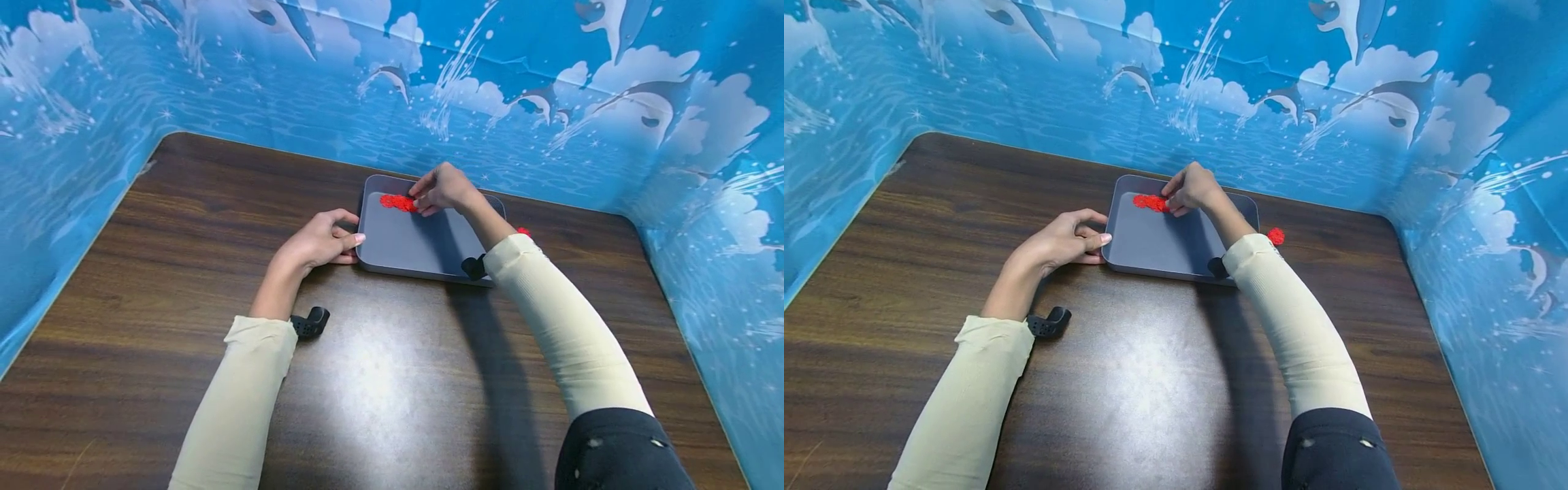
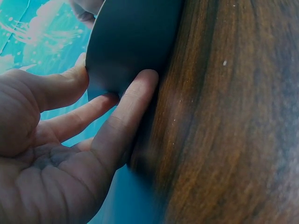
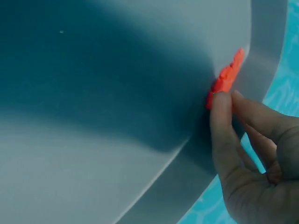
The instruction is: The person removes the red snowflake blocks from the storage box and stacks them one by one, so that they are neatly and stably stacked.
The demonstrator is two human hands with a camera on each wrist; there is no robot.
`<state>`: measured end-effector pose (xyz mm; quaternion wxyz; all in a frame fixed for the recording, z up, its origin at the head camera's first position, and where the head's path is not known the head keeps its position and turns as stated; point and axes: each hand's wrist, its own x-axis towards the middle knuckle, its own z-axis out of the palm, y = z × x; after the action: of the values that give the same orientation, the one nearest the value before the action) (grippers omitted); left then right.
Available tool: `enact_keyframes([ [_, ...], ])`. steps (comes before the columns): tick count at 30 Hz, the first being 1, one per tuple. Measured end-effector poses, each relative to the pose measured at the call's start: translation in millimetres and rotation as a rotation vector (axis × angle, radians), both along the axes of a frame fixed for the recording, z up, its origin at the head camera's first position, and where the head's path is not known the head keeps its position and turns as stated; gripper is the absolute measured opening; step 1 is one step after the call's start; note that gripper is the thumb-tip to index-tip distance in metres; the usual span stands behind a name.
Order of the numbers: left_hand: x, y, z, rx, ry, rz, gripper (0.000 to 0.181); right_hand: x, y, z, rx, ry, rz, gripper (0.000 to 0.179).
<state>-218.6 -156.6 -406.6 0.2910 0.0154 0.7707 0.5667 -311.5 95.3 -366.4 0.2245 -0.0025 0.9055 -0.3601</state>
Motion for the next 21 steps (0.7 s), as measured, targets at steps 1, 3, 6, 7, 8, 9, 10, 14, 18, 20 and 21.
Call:
enact_keyframes([
  [1,-0.5,0.4,-0.2,0.001,0.0,0.0,0.056,0.8,-1,-1.6,0.03,0.021,0.015,0.024],
  [3,-1.2,1.0,0.2,0.001,0.0,-0.001,0.055,3.4,-3,-4.3,0.093,0.07,0.047,0.021],
  [6,-2.2,1.2,0.7,-0.002,0.0,0.0,0.055,7.1,-7,-7.8,0.188,0.139,0.09,0.016],
  [7,-2.3,1.2,0.9,-0.003,0.001,0.0,0.055,8.0,-9,-8.4,0.214,0.152,0.098,0.015],
  [8,-2.3,1.1,1.1,-0.004,0.002,0.0,0.055,8.8,-10,-8.7,0.239,0.16,0.104,0.015],
  [9,-2.2,1.0,1.1,-0.005,0.004,0.0,0.055,9.2,-11,-9.0,0.262,0.164,0.106,0.016],
  [10,-2.2,1.0,1.0,-0.005,0.005,0.002,0.055,9.4,-12,-9.2,0.277,0.164,0.109,0.017],
  [14,-1.9,1.5,-0.2,-0.005,0.002,0.008,0.055,8.3,-12,-10.1,0.285,0.147,0.096,0.018],
  [18,-1.2,1.7,-0.4,-0.006,0.004,0.008,0.056,6.7,-9,-11.2,0.201,0.118,0.057,0.016],
  [20,-1.1,1.5,-0.7,-0.007,0.005,0.007,0.056,6.5,-8,-11.4,0.141,0.102,0.037,0.015],
  [21,-1.0,1.3,-0.8,-0.008,0.006,0.006,0.056,6.3,-7,-11.6,0.11,0.094,0.027,0.014],
])
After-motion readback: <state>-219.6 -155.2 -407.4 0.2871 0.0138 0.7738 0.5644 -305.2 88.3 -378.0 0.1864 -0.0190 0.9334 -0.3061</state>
